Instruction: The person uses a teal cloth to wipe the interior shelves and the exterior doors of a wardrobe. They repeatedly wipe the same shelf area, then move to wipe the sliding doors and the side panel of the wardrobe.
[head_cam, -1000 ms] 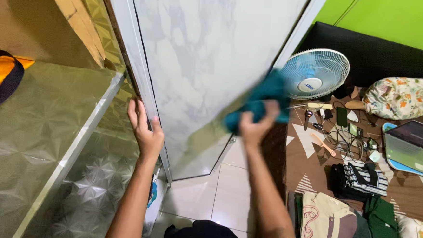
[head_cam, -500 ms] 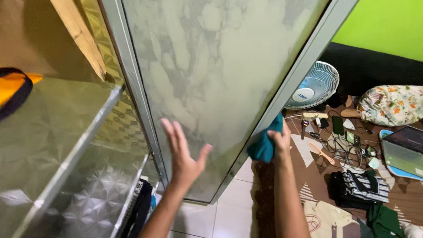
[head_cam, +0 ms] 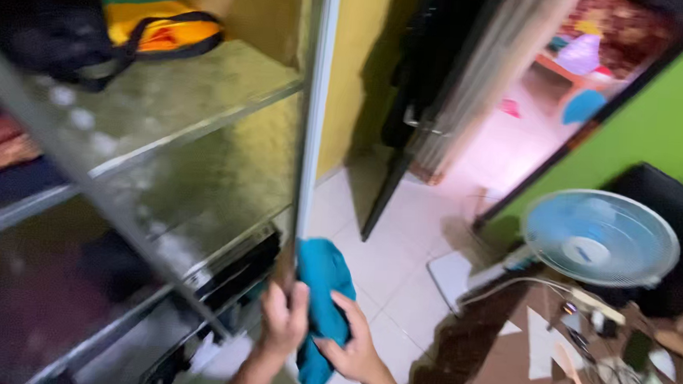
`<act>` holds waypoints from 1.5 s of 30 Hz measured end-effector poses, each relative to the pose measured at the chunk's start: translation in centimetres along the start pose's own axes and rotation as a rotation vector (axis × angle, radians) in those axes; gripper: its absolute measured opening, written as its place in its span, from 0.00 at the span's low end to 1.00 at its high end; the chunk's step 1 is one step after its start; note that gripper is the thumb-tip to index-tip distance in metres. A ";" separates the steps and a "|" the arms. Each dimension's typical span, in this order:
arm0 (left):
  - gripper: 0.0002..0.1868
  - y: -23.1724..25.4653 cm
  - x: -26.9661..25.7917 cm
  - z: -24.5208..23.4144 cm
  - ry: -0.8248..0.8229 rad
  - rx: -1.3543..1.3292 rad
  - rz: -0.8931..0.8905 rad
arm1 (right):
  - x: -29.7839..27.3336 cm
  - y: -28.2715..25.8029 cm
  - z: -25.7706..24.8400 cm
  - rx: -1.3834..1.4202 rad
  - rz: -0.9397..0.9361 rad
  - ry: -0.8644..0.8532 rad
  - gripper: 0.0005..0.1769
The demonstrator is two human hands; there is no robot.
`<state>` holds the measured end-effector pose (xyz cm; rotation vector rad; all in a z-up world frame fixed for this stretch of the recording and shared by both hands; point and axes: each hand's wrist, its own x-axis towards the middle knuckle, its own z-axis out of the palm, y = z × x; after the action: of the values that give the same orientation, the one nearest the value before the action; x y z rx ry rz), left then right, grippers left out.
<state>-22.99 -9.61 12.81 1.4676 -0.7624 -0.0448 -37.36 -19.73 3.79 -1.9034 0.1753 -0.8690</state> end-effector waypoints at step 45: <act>0.26 -7.7 10.8 -17.2 0.367 0.053 0.052 | 35.9 -13.2 14.1 -0.049 -0.614 0.480 0.33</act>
<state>-3.14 -0.79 11.97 1.4521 -0.5037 0.2793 -5.33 -19.81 29.02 -1.7807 -0.1140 -1.7458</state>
